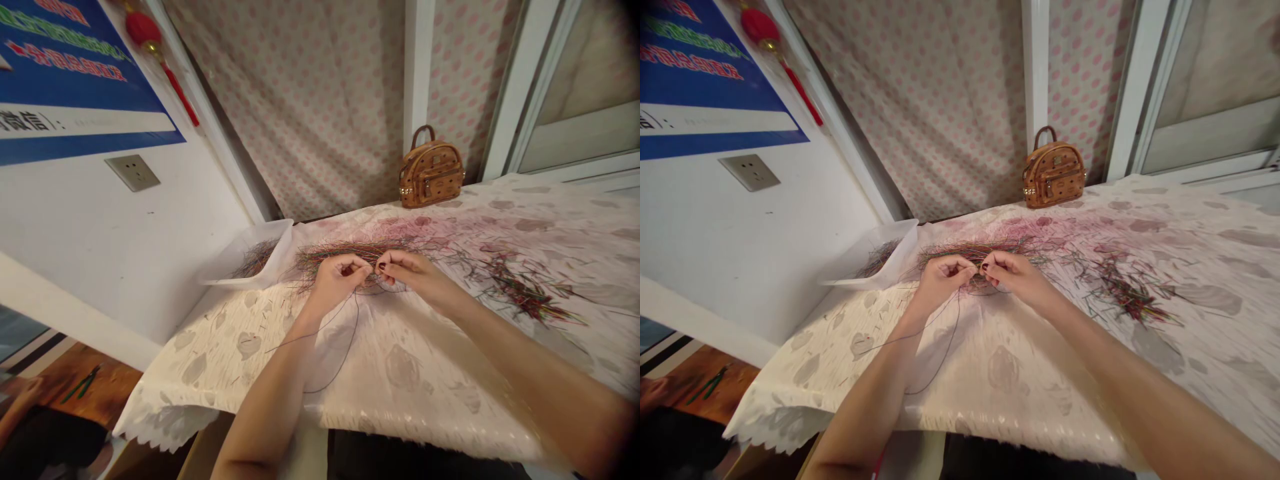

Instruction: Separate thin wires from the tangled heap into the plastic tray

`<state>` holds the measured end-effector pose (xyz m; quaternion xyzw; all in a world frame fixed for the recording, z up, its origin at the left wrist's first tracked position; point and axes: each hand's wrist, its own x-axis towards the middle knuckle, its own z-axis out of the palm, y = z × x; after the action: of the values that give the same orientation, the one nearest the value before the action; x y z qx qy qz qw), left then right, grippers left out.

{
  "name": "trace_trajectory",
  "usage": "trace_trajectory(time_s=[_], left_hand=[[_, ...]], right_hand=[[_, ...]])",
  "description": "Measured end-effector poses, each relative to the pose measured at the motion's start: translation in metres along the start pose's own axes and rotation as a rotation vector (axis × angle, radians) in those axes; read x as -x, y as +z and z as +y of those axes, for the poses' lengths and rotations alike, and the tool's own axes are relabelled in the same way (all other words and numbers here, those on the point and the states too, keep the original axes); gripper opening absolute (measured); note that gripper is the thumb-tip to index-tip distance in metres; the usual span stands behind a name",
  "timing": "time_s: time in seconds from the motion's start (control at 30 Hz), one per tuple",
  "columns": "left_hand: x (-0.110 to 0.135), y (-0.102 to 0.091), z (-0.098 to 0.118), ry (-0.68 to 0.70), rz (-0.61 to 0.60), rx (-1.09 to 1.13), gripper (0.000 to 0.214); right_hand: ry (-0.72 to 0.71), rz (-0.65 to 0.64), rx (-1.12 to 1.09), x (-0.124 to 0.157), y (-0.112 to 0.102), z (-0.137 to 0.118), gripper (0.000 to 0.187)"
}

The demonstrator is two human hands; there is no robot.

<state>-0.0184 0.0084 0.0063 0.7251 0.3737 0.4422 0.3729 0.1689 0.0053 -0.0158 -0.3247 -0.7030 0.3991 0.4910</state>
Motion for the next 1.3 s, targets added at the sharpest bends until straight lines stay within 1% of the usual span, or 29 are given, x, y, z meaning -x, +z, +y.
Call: trace_trajectory(time_s=[0.1, 0.2, 0.3, 0.43, 0.6, 0.77, 0.93, 1.13, 1.3], left_hand=[[-0.001, -0.001, 0.001, -0.04, -0.005, 0.094, 0.019], [0.0, -0.002, 0.001, -0.064, -0.031, 0.201, 0.021], [0.001, -0.004, 0.001, -0.077, -0.064, 0.254, 0.023], [0.002, -0.004, 0.001, -0.084, -0.083, 0.249, 0.028], [0.003, -0.002, 0.003, -0.078, -0.091, 0.232, 0.029], [0.004, -0.003, 0.002, -0.073, -0.082, 0.196, 0.029], [0.003, -0.001, 0.002, -0.068, -0.074, 0.203, 0.027], [0.003, 0.002, 0.004, -0.066, -0.071, 0.2, 0.027], [0.003, 0.002, -0.001, -0.046, -0.081, 0.227, 0.029]], right_hand=[[-0.012, 0.034, -0.045, -0.001, 0.001, 0.001, 0.014], [-0.059, 0.015, -0.065, -0.002, 0.002, 0.003, 0.018], [-0.079, -0.004, -0.063, -0.001, 0.003, 0.004, 0.021], [-0.08, 0.018, -0.041, 0.0, 0.006, 0.005, 0.022], [-0.098, 0.064, 0.036, 0.003, 0.009, 0.006, 0.015], [-0.082, 0.12, 0.097, 0.005, 0.012, 0.002, 0.012], [-0.073, 0.169, 0.092, 0.005, 0.015, -0.004, 0.011], [-0.075, 0.19, 0.072, 0.005, 0.016, -0.006, 0.01], [-0.064, 0.214, 0.068, 0.005, 0.017, -0.007, 0.013]])
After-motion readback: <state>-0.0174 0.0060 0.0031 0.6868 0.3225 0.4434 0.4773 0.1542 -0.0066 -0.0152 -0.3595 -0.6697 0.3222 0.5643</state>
